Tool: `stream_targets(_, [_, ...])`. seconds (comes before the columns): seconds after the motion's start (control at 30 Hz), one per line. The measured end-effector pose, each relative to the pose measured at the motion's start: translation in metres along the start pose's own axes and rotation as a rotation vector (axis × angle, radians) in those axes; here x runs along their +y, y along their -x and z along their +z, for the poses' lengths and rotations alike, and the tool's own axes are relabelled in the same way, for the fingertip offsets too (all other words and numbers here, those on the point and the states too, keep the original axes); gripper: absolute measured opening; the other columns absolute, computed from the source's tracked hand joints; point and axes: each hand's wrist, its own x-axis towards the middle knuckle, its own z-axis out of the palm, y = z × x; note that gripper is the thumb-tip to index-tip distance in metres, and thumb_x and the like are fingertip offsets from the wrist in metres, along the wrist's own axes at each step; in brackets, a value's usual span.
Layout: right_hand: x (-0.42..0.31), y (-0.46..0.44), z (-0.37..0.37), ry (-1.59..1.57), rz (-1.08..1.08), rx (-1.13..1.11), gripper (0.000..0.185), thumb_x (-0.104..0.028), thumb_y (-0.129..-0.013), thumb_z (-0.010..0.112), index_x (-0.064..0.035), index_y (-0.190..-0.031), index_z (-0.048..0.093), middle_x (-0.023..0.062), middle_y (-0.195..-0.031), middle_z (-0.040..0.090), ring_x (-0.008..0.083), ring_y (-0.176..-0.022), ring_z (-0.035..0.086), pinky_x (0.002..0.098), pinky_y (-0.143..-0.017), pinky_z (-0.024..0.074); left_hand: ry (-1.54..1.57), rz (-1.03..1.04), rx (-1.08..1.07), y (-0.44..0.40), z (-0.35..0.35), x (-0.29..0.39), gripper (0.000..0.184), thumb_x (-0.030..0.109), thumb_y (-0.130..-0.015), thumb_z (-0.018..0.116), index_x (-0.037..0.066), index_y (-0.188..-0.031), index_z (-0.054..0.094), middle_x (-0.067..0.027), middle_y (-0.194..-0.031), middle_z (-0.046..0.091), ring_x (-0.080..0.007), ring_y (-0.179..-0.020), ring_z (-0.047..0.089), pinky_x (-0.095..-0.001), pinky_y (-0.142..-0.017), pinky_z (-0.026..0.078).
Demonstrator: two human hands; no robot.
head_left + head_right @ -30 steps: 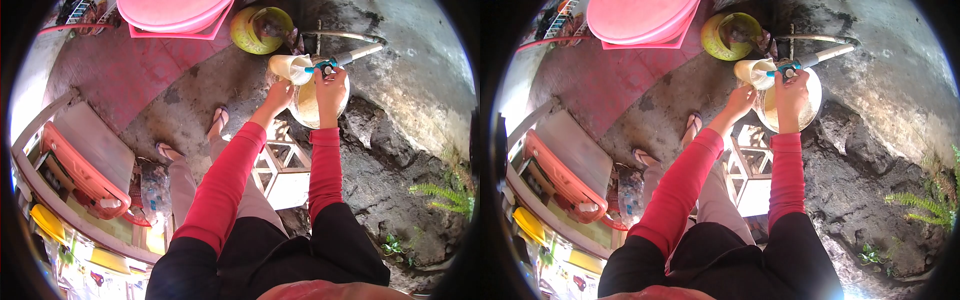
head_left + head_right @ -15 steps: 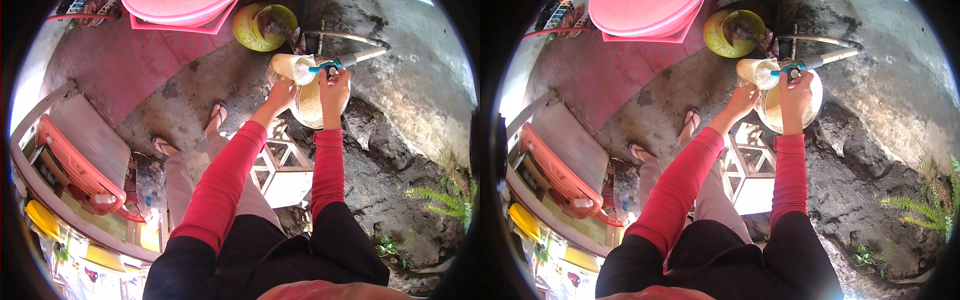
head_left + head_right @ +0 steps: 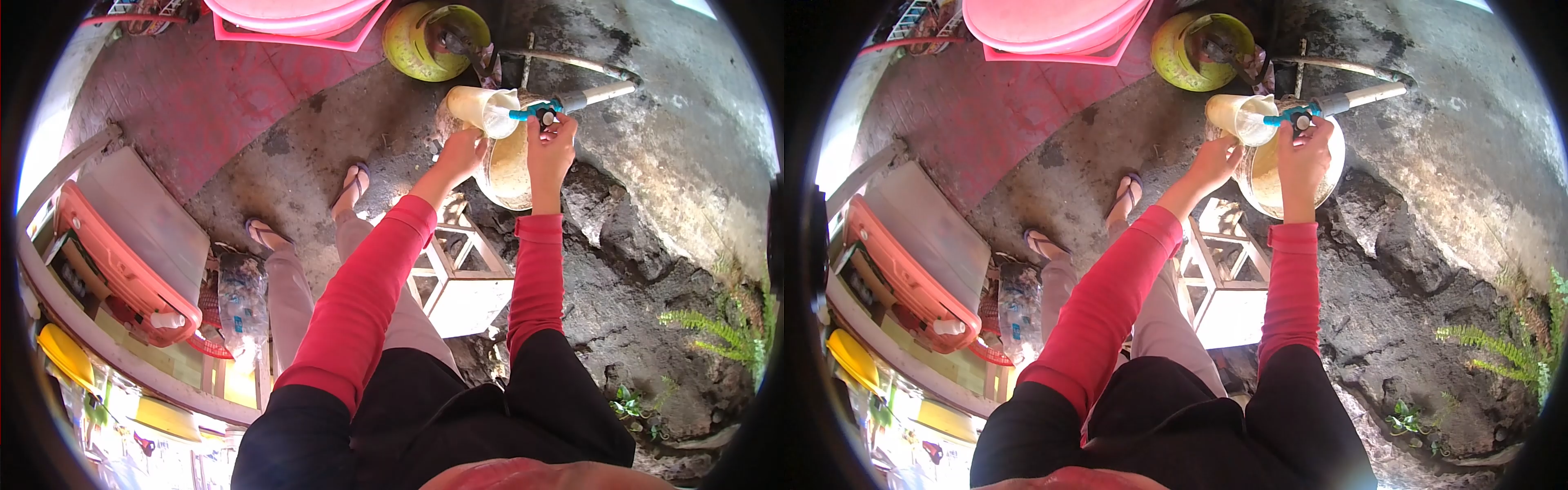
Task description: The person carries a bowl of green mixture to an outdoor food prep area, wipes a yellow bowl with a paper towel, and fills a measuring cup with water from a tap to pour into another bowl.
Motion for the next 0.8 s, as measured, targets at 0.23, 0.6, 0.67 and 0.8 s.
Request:
stream_targets(0.23, [0.007, -0.004, -0.004, -0.007, 0.012, -0.063, 0.04, -0.021, -0.075, 0.067, -0.0057, -0.106, 0.046, 0.0064, -0.078, 0.055, 0.0152, -0.066, 0.057, 0.0281, -0.058, 0.0466, 0.035, 0.0, -0.01, 0.002, -0.003, 0.005, 0.025, 0.02, -0.084, 0.053, 0.001, -0.1, 0.057, -0.019, -0.091, 0.062, -0.0308, -0.086, 0.061, -0.0363, -0.073, 0.049])
stream_targets(0.6, [0.017, -0.013, -0.009, 0.114, -0.09, -0.119, 0.037, -0.013, -0.075, 0.061, -0.0137, -0.109, 0.049, 0.0108, -0.081, 0.059, 0.0265, -0.072, 0.058, 0.0359, -0.063, 0.0436, 0.059, 0.047, 0.009, 0.003, -0.002, 0.006, 0.024, 0.02, -0.083, 0.053, 0.001, -0.096, 0.058, -0.019, -0.089, 0.062, -0.0301, -0.086, 0.061, -0.0357, -0.072, 0.048])
stream_targets(0.67, [0.015, -0.013, -0.009, 0.129, -0.093, -0.113, 0.036, -0.015, -0.074, 0.062, -0.0133, -0.108, 0.05, 0.0101, -0.079, 0.059, 0.0259, -0.072, 0.058, 0.0357, -0.063, 0.0438, 0.069, 0.05, 0.015, 0.002, -0.002, 0.007, 0.024, 0.02, -0.083, 0.053, 0.001, -0.096, 0.058, -0.0188, -0.088, 0.062, -0.0301, -0.085, 0.061, -0.0357, -0.072, 0.048])
stream_targets(0.8, [0.001, -0.012, -0.013, 0.195, -0.074, -0.119, 0.035, -0.025, -0.075, 0.064, -0.0125, -0.105, 0.051, 0.0081, -0.073, 0.059, 0.0246, -0.067, 0.058, 0.036, -0.061, 0.0445, 0.055, 0.064, 0.013, 0.001, -0.004, 0.009, 0.023, 0.02, -0.083, 0.053, 0.001, -0.096, 0.058, -0.0187, -0.09, 0.062, -0.0301, -0.085, 0.061, -0.0357, -0.072, 0.048])
